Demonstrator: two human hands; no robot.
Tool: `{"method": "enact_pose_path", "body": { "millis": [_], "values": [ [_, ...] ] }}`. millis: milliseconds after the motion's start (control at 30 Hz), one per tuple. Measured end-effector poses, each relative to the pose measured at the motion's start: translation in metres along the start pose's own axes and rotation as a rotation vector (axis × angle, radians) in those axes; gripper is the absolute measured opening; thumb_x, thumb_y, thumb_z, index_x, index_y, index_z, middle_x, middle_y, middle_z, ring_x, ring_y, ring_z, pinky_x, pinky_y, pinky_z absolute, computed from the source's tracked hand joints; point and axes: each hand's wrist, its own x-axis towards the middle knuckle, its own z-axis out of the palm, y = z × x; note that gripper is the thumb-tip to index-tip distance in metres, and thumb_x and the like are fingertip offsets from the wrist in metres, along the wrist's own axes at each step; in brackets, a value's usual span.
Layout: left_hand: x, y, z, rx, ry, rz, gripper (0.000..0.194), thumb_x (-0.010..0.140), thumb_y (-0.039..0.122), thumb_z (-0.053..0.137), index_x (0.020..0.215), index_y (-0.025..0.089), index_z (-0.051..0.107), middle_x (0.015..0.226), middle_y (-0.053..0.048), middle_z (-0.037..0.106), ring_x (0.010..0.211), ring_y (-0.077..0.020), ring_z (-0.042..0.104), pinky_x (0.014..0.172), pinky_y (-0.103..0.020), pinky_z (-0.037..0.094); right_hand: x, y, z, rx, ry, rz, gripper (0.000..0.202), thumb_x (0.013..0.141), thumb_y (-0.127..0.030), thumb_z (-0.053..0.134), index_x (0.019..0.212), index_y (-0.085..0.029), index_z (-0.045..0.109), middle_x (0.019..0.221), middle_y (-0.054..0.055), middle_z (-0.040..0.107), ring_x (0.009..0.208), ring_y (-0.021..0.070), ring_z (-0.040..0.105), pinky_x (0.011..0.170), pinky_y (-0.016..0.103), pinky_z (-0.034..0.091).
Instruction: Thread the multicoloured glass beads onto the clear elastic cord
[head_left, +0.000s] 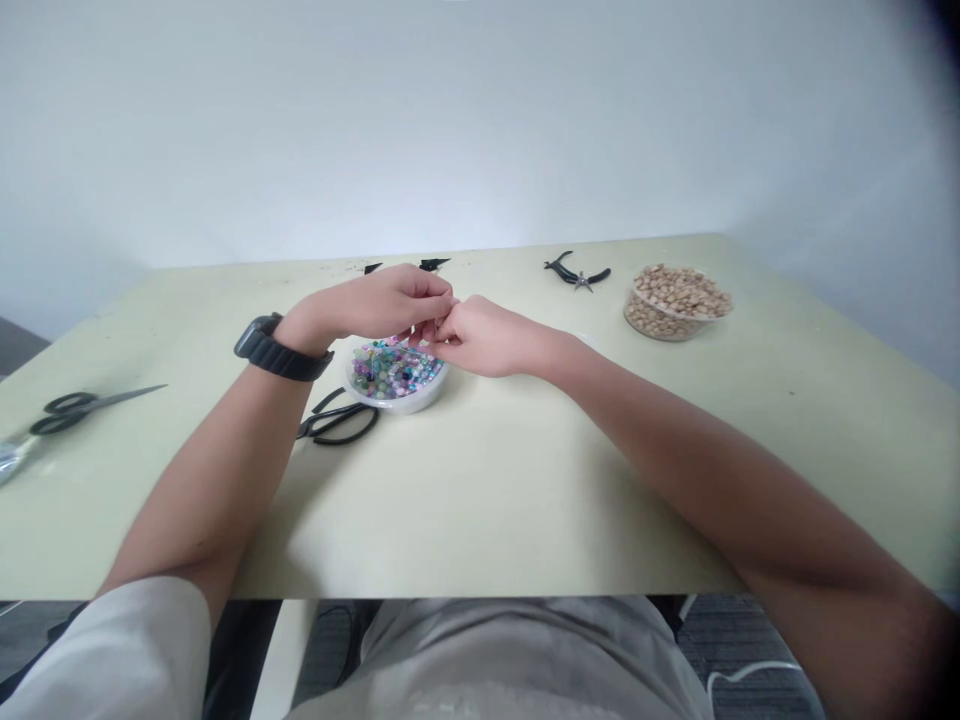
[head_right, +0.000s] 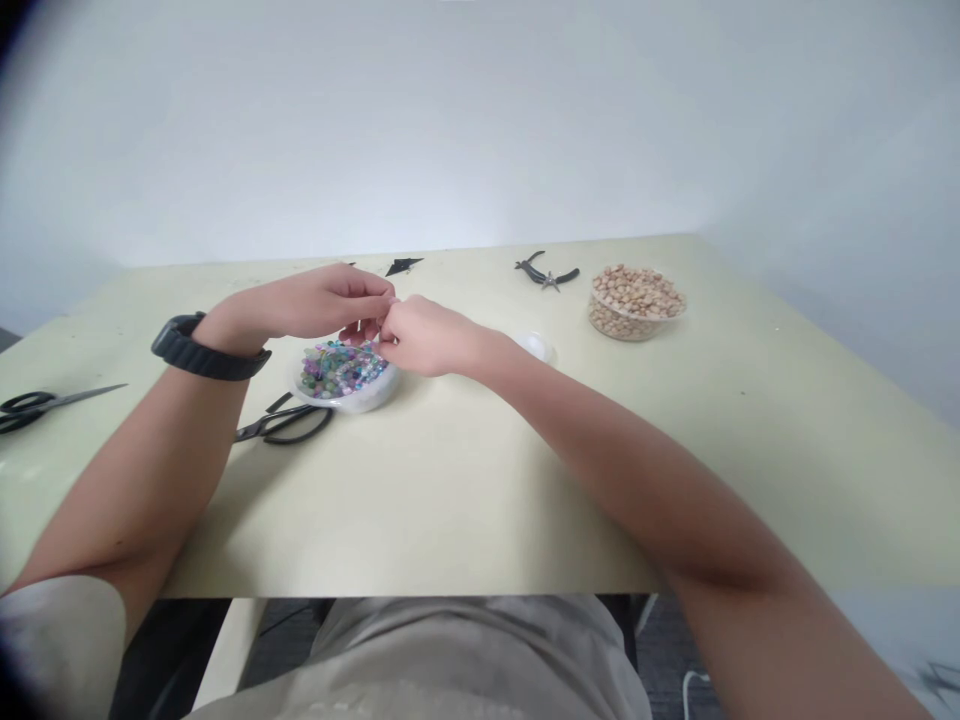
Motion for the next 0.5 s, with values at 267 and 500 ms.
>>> {"method": "enact_pose_path", "body": {
  "millis": [267, 500],
  "values": [
    [-0.0003, 0.0010, -0.0001, -0.010, -0.005, -0.006, 0.019, 0.086, 0.024, 0.057, 0.068, 0.020, 0.059, 0.067, -0.005, 0.062, 0.060, -0.0149, 0.057, 0.051, -0.025, 0.040, -0.0004, 0.0001, 0.0003, 0.006, -0.002, 0.011, 0.023, 0.092, -0.020, 0.054, 0.070, -0.017, 0.057, 0.071, 0.002, 0.061, 0.063, 0.0132, 0.047, 0.060, 0.030, 0.030],
    [-0.0006, 0.0008, -0.0004, 0.021, -0.023, -0.012, 0.021, 0.090, 0.026, 0.054, 0.071, 0.019, 0.058, 0.069, -0.004, 0.062, 0.063, -0.0145, 0.058, 0.053, -0.024, 0.042, -0.0004, -0.0003, 0.0003, -0.014, -0.003, 0.013, 0.028, 0.093, -0.021, 0.054, 0.065, -0.017, 0.053, 0.072, 0.002, 0.061, 0.062, 0.0118, 0.045, 0.059, 0.029, 0.030]
  ]
}}
